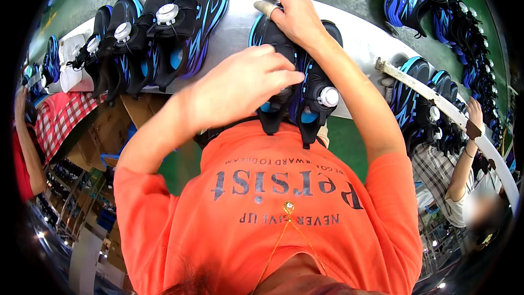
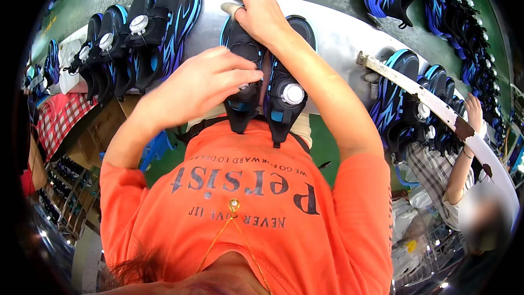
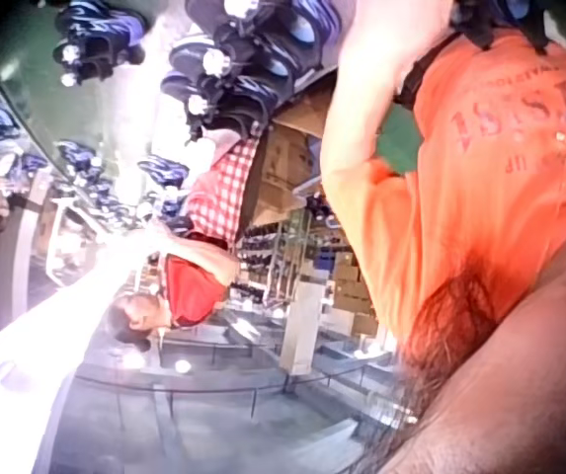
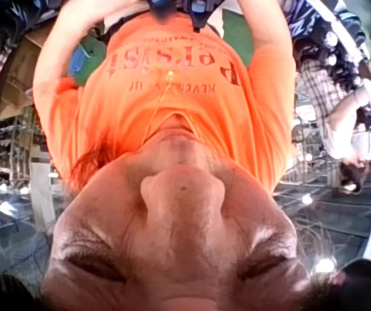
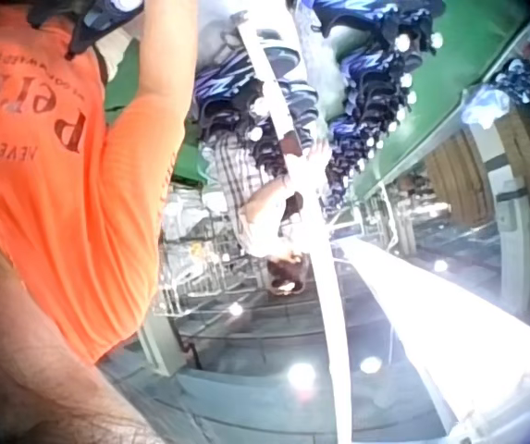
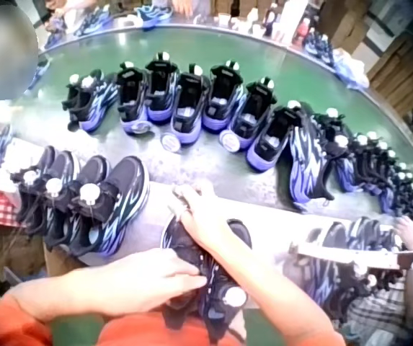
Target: The person peels small circular white stickers from a sheet and applies them to the dial closures on top of several black and blue athletic shoes, then places the finished shoes into a cardboard box.
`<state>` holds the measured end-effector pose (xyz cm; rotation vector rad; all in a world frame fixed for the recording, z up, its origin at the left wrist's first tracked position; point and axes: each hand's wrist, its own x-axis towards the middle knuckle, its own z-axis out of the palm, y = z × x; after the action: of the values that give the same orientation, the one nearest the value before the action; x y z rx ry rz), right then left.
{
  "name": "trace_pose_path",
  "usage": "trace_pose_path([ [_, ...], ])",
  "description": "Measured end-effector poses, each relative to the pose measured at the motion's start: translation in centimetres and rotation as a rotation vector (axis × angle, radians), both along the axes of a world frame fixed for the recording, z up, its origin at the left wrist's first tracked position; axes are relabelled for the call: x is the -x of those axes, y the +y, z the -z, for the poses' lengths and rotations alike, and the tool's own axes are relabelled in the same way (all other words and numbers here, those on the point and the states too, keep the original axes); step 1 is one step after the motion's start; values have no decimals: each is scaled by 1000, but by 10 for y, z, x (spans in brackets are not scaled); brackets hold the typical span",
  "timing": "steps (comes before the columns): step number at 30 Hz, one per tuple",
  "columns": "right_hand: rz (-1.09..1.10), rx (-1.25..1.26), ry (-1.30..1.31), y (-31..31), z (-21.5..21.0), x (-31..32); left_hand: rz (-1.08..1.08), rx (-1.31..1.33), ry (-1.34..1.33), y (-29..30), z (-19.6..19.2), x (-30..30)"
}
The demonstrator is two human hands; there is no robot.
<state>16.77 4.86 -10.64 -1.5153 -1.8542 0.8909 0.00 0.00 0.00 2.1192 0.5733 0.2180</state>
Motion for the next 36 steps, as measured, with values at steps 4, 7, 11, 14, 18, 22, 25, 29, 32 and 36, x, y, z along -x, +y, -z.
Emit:
trace_pose_path([
  [4,36,-114,-17,-12,-8,-26,-523,235,-2,-49,-30,26],
  [7,-87,-176,-85,-24,-53,-39,-873,1140,-137,-80,-10,23],
  [11,-400,77,49,-56,-78,-52,-958,1439,-304,-76,-6,2],
  [14,-406,144,84,-50,-79,-50,-962,1444,-346,-74,2,-8],
  [18,-415,74,26,-54,-77,-50,-1029,1449,-355,-68,-3,-13],
  [22,-284,309,57,-37,-103,-71,-1035,1334,-259,-75,5,-19],
  [25,-631,352,114,-48,-115,-53,-1073,1318,-359,-81,8,-22],
  [29,-436,250,5,-65,-109,-39,-1065,1313,-344,-81,9,-23],
  [32,-325,183,-16,-79,-98,-32,-1067,1303,-329,-83,7,-22],
  [36,-473,308,84,-58,-107,-38,-1028,1306,-312,-78,7,-19],
])
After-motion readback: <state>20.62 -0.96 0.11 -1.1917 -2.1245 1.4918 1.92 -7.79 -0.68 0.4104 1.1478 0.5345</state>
